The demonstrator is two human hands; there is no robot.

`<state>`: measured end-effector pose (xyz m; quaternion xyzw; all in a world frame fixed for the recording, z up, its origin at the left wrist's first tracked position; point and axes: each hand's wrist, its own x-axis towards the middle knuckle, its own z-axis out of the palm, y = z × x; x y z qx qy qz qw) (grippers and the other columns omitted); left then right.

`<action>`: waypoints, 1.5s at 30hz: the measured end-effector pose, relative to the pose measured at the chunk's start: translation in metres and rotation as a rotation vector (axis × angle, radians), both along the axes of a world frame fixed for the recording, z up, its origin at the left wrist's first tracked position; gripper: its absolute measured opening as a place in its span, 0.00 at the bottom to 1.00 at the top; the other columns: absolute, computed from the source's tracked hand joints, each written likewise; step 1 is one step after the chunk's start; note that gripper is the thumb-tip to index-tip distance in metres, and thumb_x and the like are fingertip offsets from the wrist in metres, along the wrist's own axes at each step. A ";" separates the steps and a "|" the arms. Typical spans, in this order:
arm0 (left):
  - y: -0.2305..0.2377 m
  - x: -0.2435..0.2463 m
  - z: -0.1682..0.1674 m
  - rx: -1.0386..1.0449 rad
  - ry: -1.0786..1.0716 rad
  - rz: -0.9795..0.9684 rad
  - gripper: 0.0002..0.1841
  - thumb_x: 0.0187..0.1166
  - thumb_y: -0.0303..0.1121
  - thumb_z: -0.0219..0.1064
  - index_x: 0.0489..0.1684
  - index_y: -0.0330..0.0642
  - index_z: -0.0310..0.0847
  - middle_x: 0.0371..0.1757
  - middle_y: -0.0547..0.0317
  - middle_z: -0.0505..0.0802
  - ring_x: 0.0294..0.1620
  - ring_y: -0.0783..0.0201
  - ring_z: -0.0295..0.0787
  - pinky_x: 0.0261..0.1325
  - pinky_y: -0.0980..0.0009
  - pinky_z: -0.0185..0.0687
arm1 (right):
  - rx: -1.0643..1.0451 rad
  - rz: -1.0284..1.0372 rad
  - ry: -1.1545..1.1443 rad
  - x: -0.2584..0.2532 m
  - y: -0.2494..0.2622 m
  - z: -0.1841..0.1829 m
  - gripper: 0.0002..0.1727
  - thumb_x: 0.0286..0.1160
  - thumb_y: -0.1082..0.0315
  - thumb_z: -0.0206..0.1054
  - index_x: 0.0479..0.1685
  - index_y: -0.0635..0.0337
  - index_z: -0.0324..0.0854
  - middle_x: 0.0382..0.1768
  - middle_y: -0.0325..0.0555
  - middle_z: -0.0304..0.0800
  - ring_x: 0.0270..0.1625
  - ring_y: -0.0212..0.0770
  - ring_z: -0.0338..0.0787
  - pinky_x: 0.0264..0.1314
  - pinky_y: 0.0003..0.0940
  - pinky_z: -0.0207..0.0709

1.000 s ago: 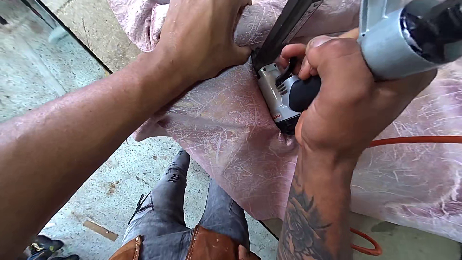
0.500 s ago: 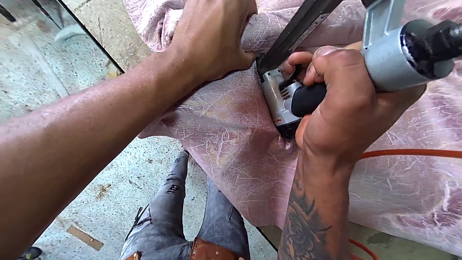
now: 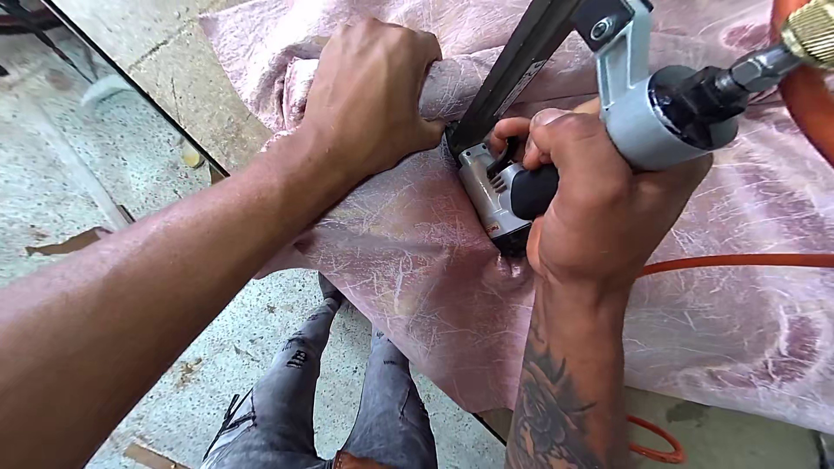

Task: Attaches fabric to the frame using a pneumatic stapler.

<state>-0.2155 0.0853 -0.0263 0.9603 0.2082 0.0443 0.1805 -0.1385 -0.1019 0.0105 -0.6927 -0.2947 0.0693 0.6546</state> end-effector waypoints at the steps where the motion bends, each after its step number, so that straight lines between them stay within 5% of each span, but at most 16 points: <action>1: -0.001 0.001 0.000 -0.001 0.001 0.003 0.29 0.57 0.65 0.71 0.53 0.57 0.88 0.43 0.60 0.94 0.48 0.54 0.92 0.47 0.43 0.81 | -0.003 -0.001 0.000 0.000 0.000 0.001 0.07 0.72 0.76 0.67 0.28 0.59 0.77 0.24 0.49 0.88 0.32 0.55 0.95 0.45 0.60 0.94; 16: 0.000 0.000 0.001 -0.016 0.016 0.007 0.30 0.57 0.64 0.70 0.55 0.57 0.87 0.45 0.59 0.94 0.50 0.53 0.91 0.47 0.42 0.80 | -0.007 -0.075 -0.032 -0.002 0.005 -0.001 0.05 0.71 0.76 0.68 0.30 0.59 0.77 0.25 0.48 0.90 0.31 0.54 0.95 0.42 0.58 0.94; 27: 0.000 0.002 -0.001 -0.015 0.034 0.018 0.30 0.56 0.66 0.70 0.54 0.58 0.87 0.44 0.60 0.94 0.50 0.54 0.91 0.47 0.42 0.80 | 0.042 -0.057 0.027 -0.002 0.001 -0.003 0.06 0.72 0.77 0.67 0.31 0.61 0.75 0.24 0.51 0.88 0.32 0.60 0.94 0.47 0.66 0.92; 37: 0.003 0.000 0.004 -0.042 0.043 -0.033 0.31 0.60 0.66 0.69 0.57 0.56 0.86 0.47 0.57 0.94 0.52 0.51 0.91 0.49 0.40 0.81 | -0.038 -0.062 0.052 0.000 0.000 0.016 0.05 0.73 0.77 0.67 0.31 0.62 0.78 0.26 0.50 0.90 0.33 0.55 0.96 0.46 0.58 0.95; 40: 0.014 -0.008 0.022 -0.126 0.096 -0.169 0.31 0.69 0.57 0.73 0.69 0.52 0.79 0.57 0.51 0.91 0.60 0.47 0.89 0.58 0.38 0.81 | -0.275 -0.127 0.130 -0.024 -0.011 0.053 0.01 0.76 0.72 0.65 0.39 0.55 0.80 0.29 0.35 0.87 0.32 0.34 0.92 0.37 0.31 0.91; 42: 0.019 -0.017 0.037 -0.120 0.141 -0.204 0.34 0.72 0.54 0.73 0.78 0.52 0.73 0.61 0.49 0.90 0.66 0.45 0.87 0.65 0.39 0.81 | -0.300 -0.151 0.136 -0.037 -0.010 0.061 0.02 0.76 0.72 0.65 0.39 0.54 0.80 0.29 0.35 0.87 0.31 0.34 0.90 0.34 0.31 0.89; 45: 0.017 -0.032 0.043 -0.046 0.129 -0.169 0.33 0.69 0.56 0.72 0.72 0.49 0.78 0.60 0.48 0.89 0.68 0.40 0.82 0.63 0.40 0.79 | -0.272 -0.158 0.123 -0.051 -0.002 0.059 0.02 0.74 0.73 0.66 0.39 0.56 0.80 0.30 0.37 0.88 0.33 0.37 0.92 0.38 0.36 0.92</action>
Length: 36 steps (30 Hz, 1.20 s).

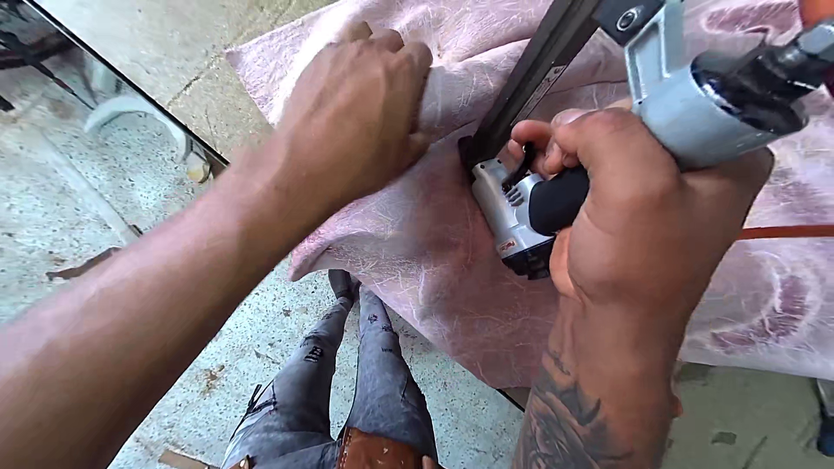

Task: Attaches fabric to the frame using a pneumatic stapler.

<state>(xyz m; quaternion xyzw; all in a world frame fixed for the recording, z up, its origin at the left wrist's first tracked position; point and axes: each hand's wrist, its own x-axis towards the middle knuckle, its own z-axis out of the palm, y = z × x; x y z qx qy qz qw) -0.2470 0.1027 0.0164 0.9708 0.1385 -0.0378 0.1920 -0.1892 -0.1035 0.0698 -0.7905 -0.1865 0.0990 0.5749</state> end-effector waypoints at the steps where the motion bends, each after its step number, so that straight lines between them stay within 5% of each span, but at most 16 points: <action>1: -0.001 -0.003 -0.005 0.008 -0.016 0.014 0.33 0.69 0.57 0.72 0.70 0.49 0.79 0.60 0.49 0.89 0.68 0.41 0.82 0.63 0.41 0.79 | 0.012 -0.002 0.002 -0.003 0.003 -0.001 0.01 0.74 0.73 0.66 0.39 0.56 0.80 0.30 0.38 0.88 0.34 0.39 0.93 0.39 0.38 0.93; 4: -0.002 -0.006 -0.028 0.036 -0.076 0.035 0.29 0.70 0.58 0.71 0.64 0.50 0.82 0.56 0.52 0.90 0.64 0.45 0.84 0.63 0.44 0.78 | 0.023 0.012 -0.002 -0.006 0.010 -0.011 0.02 0.73 0.73 0.65 0.37 0.57 0.79 0.30 0.39 0.88 0.35 0.41 0.94 0.41 0.42 0.94; 9: 0.006 -0.002 -0.040 0.008 -0.101 0.028 0.30 0.66 0.62 0.70 0.59 0.53 0.83 0.54 0.55 0.92 0.60 0.48 0.88 0.55 0.42 0.82 | -0.014 0.022 -0.065 -0.011 0.014 -0.033 0.03 0.72 0.74 0.67 0.38 0.56 0.79 0.29 0.37 0.87 0.32 0.36 0.91 0.34 0.34 0.89; 13: 0.011 -0.001 -0.041 -0.032 -0.084 0.030 0.30 0.65 0.64 0.70 0.60 0.55 0.83 0.49 0.57 0.92 0.53 0.50 0.90 0.48 0.40 0.81 | 0.102 0.034 -0.041 -0.007 0.004 -0.045 0.03 0.74 0.77 0.64 0.37 0.59 0.76 0.30 0.43 0.86 0.36 0.45 0.92 0.43 0.44 0.92; 17: 0.012 0.000 -0.042 -0.048 -0.064 0.031 0.31 0.64 0.66 0.69 0.60 0.58 0.83 0.49 0.58 0.92 0.54 0.52 0.90 0.50 0.39 0.80 | 0.188 0.022 -0.023 -0.006 -0.001 -0.051 0.04 0.74 0.77 0.63 0.39 0.61 0.74 0.32 0.47 0.86 0.39 0.52 0.93 0.50 0.56 0.92; 31: 0.015 0.001 -0.044 -0.067 -0.073 0.013 0.31 0.63 0.68 0.69 0.61 0.60 0.84 0.49 0.61 0.93 0.53 0.56 0.90 0.51 0.42 0.79 | 0.115 0.008 -0.052 -0.005 0.001 -0.052 0.03 0.75 0.76 0.65 0.40 0.60 0.77 0.34 0.45 0.89 0.40 0.48 0.94 0.46 0.49 0.93; 36: 0.034 -0.001 -0.037 -0.191 -0.049 -0.107 0.30 0.64 0.60 0.73 0.66 0.61 0.83 0.53 0.65 0.93 0.56 0.63 0.90 0.58 0.47 0.84 | 0.157 0.004 -0.005 -0.010 0.000 -0.026 0.03 0.77 0.76 0.64 0.43 0.66 0.78 0.36 0.53 0.89 0.43 0.58 0.94 0.51 0.60 0.92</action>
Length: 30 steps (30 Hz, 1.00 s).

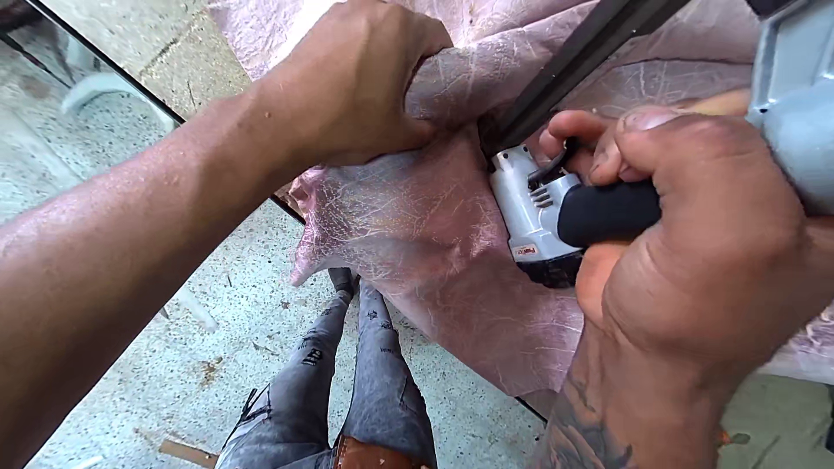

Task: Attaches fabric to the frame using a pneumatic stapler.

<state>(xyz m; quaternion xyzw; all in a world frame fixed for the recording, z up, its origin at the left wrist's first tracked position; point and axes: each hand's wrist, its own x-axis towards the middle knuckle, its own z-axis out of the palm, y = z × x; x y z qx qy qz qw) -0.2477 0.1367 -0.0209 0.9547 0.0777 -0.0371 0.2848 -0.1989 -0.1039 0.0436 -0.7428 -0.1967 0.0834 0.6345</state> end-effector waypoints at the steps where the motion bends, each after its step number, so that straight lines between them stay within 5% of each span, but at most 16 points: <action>1: 0.002 0.001 -0.001 -0.002 0.000 -0.013 0.30 0.64 0.61 0.74 0.66 0.61 0.83 0.55 0.65 0.93 0.57 0.63 0.89 0.59 0.47 0.84 | -0.004 -0.011 -0.007 -0.003 0.003 0.004 0.02 0.77 0.76 0.64 0.43 0.66 0.77 0.36 0.54 0.90 0.43 0.60 0.94 0.51 0.61 0.92; 6: 0.001 0.002 -0.007 0.028 -0.067 -0.007 0.29 0.62 0.59 0.76 0.61 0.58 0.85 0.55 0.63 0.93 0.59 0.60 0.89 0.60 0.47 0.83 | -0.025 -0.021 -0.027 -0.013 0.019 0.008 0.01 0.76 0.76 0.65 0.40 0.62 0.78 0.33 0.50 0.88 0.40 0.55 0.93 0.50 0.58 0.92; 27: -0.001 0.000 -0.007 -0.022 -0.011 0.016 0.31 0.64 0.55 0.77 0.69 0.59 0.81 0.56 0.60 0.92 0.59 0.58 0.89 0.58 0.45 0.82 | 0.045 -0.078 -0.019 -0.029 0.028 -0.024 0.04 0.73 0.77 0.65 0.40 0.63 0.74 0.31 0.51 0.87 0.40 0.58 0.94 0.51 0.62 0.92; 30: 0.002 -0.002 -0.007 -0.042 -0.030 -0.026 0.30 0.64 0.55 0.77 0.68 0.59 0.82 0.55 0.61 0.92 0.58 0.59 0.89 0.59 0.46 0.83 | -0.030 -0.040 0.000 -0.029 0.021 -0.018 0.04 0.74 0.76 0.65 0.42 0.60 0.76 0.34 0.46 0.87 0.42 0.52 0.94 0.50 0.55 0.92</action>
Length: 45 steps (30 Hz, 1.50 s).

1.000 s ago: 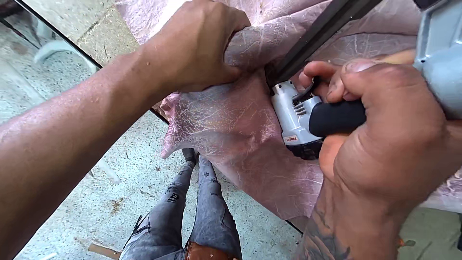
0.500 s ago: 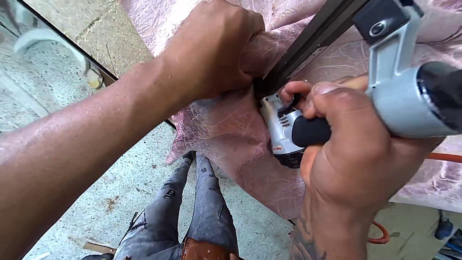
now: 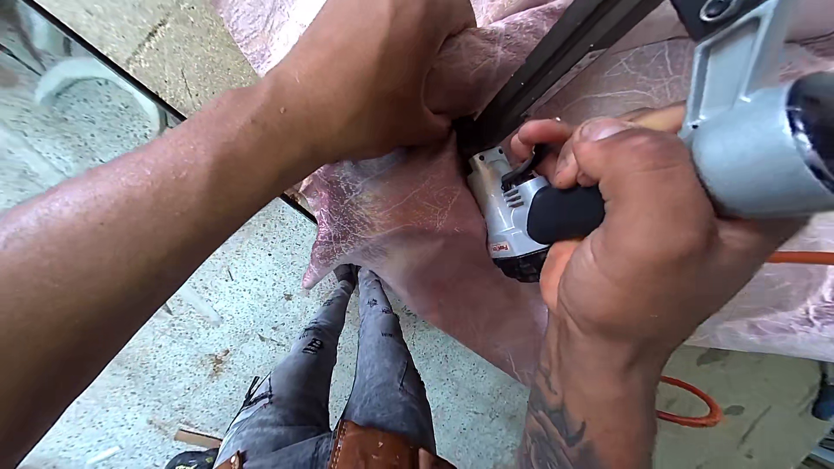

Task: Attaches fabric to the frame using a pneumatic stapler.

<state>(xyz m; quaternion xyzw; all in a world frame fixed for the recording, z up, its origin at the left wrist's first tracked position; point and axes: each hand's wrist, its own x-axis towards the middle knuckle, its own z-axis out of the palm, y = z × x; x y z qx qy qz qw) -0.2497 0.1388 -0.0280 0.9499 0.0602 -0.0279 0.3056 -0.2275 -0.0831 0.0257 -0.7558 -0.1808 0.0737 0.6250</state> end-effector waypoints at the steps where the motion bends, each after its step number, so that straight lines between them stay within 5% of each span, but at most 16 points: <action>1: 0.003 -0.001 0.002 -0.006 -0.007 -0.028 0.31 0.63 0.54 0.77 0.69 0.59 0.81 0.55 0.61 0.92 0.58 0.60 0.89 0.60 0.47 0.83 | -0.015 0.004 0.003 0.001 -0.001 0.004 0.04 0.75 0.76 0.65 0.42 0.59 0.77 0.35 0.45 0.88 0.42 0.50 0.94 0.50 0.52 0.93; 5: 0.020 -0.008 0.010 -0.001 -0.048 -0.149 0.35 0.65 0.51 0.77 0.77 0.57 0.78 0.63 0.62 0.90 0.63 0.64 0.87 0.68 0.57 0.83 | 0.000 -0.012 0.032 0.003 -0.002 0.026 0.04 0.76 0.75 0.67 0.43 0.61 0.79 0.35 0.48 0.89 0.41 0.53 0.94 0.49 0.55 0.92; 8: 0.015 -0.019 0.022 0.038 -0.057 -0.135 0.39 0.67 0.52 0.77 0.83 0.55 0.73 0.68 0.59 0.87 0.72 0.58 0.81 0.75 0.55 0.77 | -0.002 -0.055 0.013 -0.002 0.000 0.041 0.03 0.76 0.74 0.67 0.42 0.63 0.78 0.34 0.50 0.88 0.39 0.54 0.93 0.49 0.58 0.92; 11: 0.005 -0.037 0.035 0.110 -0.106 -0.050 0.37 0.72 0.57 0.71 0.82 0.53 0.74 0.68 0.57 0.86 0.72 0.51 0.78 0.72 0.50 0.75 | 0.034 -0.053 -0.009 -0.011 0.009 0.042 0.04 0.75 0.75 0.67 0.42 0.64 0.77 0.33 0.52 0.88 0.40 0.57 0.93 0.53 0.62 0.91; 17: 0.009 -0.037 0.001 0.146 -0.142 -0.065 0.31 0.80 0.51 0.64 0.84 0.53 0.69 0.66 0.51 0.84 0.67 0.44 0.79 0.62 0.44 0.73 | 0.062 -0.087 -0.029 -0.022 0.027 0.026 0.02 0.75 0.76 0.64 0.39 0.63 0.76 0.32 0.51 0.87 0.40 0.56 0.93 0.53 0.59 0.91; 22: 0.021 -0.028 -0.007 0.096 -0.084 -0.123 0.31 0.79 0.59 0.63 0.78 0.55 0.74 0.67 0.56 0.84 0.70 0.48 0.79 0.66 0.43 0.74 | 0.036 -0.043 -0.034 -0.029 0.033 0.004 0.05 0.73 0.77 0.67 0.42 0.62 0.77 0.34 0.50 0.90 0.41 0.55 0.95 0.55 0.60 0.92; 27: 0.024 -0.024 -0.009 0.064 -0.052 -0.139 0.31 0.74 0.56 0.68 0.76 0.54 0.75 0.66 0.56 0.85 0.72 0.53 0.79 0.73 0.47 0.73 | 0.128 -0.051 0.008 -0.032 0.021 -0.010 0.06 0.76 0.73 0.61 0.30 0.58 0.74 0.29 0.47 0.83 0.43 0.55 0.92 0.61 0.61 0.87; 34: 0.021 -0.026 -0.010 0.047 -0.042 -0.127 0.25 0.76 0.54 0.69 0.67 0.54 0.79 0.51 0.60 0.90 0.55 0.59 0.88 0.54 0.48 0.82 | 0.123 -0.078 0.019 -0.033 0.020 -0.015 0.08 0.76 0.71 0.62 0.28 0.58 0.71 0.28 0.49 0.83 0.45 0.59 0.92 0.62 0.63 0.87; 42: 0.019 -0.028 -0.009 0.029 -0.029 -0.117 0.23 0.76 0.54 0.69 0.62 0.52 0.81 0.45 0.60 0.90 0.47 0.59 0.88 0.47 0.49 0.81 | 0.095 -0.099 0.000 -0.035 0.022 -0.014 0.05 0.77 0.73 0.59 0.34 0.64 0.72 0.30 0.55 0.84 0.44 0.63 0.92 0.59 0.64 0.88; 45: 0.019 -0.028 -0.007 0.033 -0.010 -0.110 0.24 0.76 0.54 0.68 0.66 0.53 0.80 0.48 0.59 0.90 0.51 0.58 0.88 0.50 0.48 0.81 | 0.089 -0.084 -0.002 -0.032 0.021 -0.014 0.04 0.76 0.75 0.59 0.34 0.65 0.72 0.30 0.57 0.85 0.43 0.64 0.92 0.57 0.65 0.88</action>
